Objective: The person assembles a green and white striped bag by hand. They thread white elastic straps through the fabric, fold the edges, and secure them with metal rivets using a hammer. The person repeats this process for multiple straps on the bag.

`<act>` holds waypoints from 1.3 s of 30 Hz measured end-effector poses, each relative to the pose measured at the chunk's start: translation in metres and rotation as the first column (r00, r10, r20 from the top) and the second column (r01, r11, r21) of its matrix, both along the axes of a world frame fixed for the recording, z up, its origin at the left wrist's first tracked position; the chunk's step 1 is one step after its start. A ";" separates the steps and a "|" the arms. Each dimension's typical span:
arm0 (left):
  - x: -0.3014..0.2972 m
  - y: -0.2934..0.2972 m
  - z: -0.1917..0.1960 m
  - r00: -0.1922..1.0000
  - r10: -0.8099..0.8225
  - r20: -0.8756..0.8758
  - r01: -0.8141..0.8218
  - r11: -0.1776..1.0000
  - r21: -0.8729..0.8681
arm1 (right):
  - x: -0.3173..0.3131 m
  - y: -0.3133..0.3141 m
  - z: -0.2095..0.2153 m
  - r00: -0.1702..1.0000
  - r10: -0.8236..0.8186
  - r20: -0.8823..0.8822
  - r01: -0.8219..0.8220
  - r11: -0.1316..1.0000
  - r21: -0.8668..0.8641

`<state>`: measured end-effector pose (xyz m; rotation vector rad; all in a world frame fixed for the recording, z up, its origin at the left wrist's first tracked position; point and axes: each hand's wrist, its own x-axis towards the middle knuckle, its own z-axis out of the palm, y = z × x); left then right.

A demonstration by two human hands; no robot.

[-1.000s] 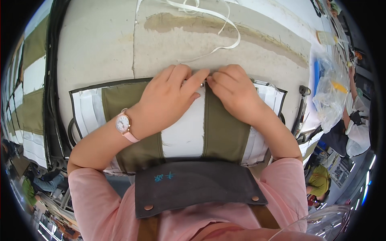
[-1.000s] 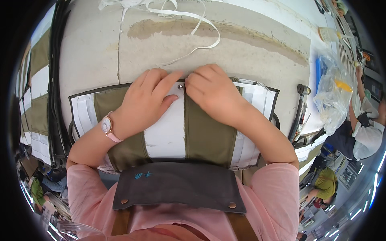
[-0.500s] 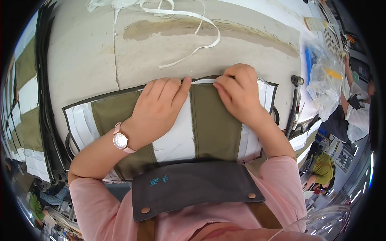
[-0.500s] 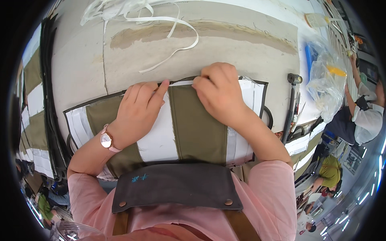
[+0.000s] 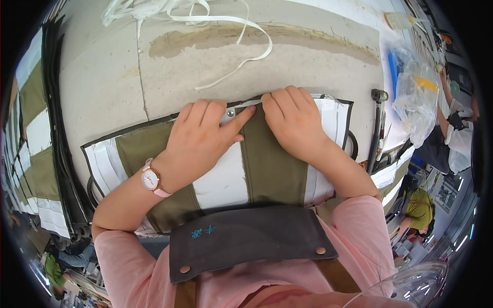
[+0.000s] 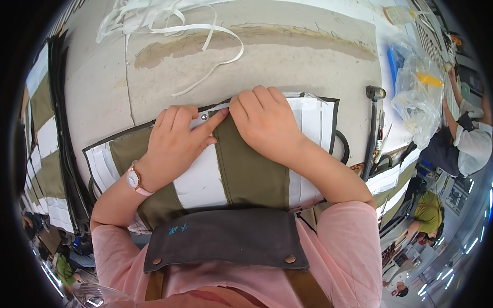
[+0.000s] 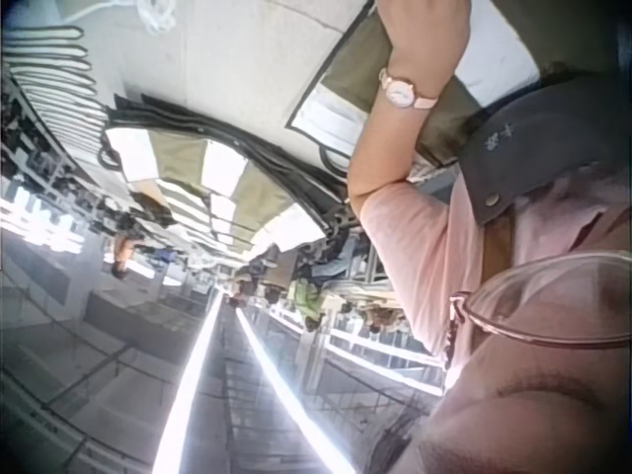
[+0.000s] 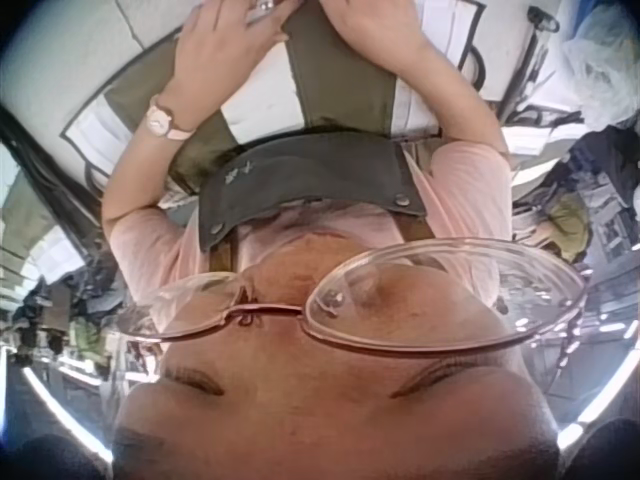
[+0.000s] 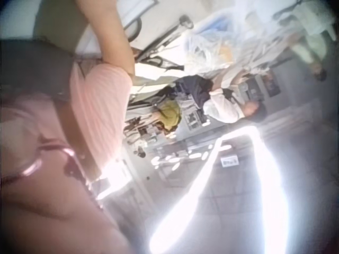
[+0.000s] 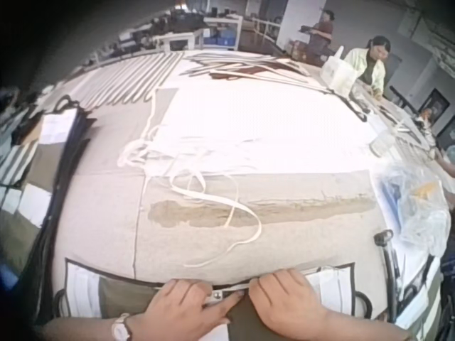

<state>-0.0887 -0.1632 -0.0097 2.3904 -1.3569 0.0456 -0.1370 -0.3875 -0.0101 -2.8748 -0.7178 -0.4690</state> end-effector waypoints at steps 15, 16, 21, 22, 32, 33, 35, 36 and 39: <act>-0.006 0.001 -0.002 0.993 -0.011 0.119 0.008 1.000 0.026 | -0.022 -0.027 -0.007 0.983 -0.183 0.007 0.177 0.958 0.226; -0.008 0.001 -0.001 0.990 -0.007 0.143 0.001 0.999 0.042 | -0.021 -0.027 -0.007 0.982 -0.189 0.001 0.184 0.955 0.231; -0.011 0.003 -0.003 0.969 -0.037 0.243 0.001 0.990 0.144 | -0.019 -0.026 -0.007 0.977 -0.214 -0.021 0.211 0.934 0.288; -0.011 0.002 -0.002 0.967 -0.044 0.252 0.006 0.989 0.147 | -0.019 -0.026 -0.007 0.973 -0.228 -0.046 0.231 0.927 0.295; -0.013 -0.009 0.002 0.984 0.007 0.177 -0.031 0.990 0.135 | -0.013 -0.027 0.001 0.929 -0.278 -0.245 0.347 0.884 0.313; -0.014 -0.011 0.003 0.984 0.010 0.177 -0.036 0.989 0.142 | -0.010 -0.028 0.003 0.911 -0.308 -0.274 0.380 0.884 0.271; -0.015 -0.013 0.004 0.984 0.018 0.179 -0.046 0.987 0.153 | -0.003 -0.028 0.011 0.872 -0.366 -0.326 0.439 0.879 0.187; -0.015 -0.013 0.004 0.983 0.022 0.181 -0.051 0.987 0.155 | 0.001 -0.027 0.016 0.899 -0.316 -0.304 0.384 0.901 0.200; -0.016 -0.014 0.004 0.984 0.032 0.177 -0.061 0.985 0.160 | 0.010 -0.020 0.021 0.950 -0.155 -0.272 0.230 0.936 0.267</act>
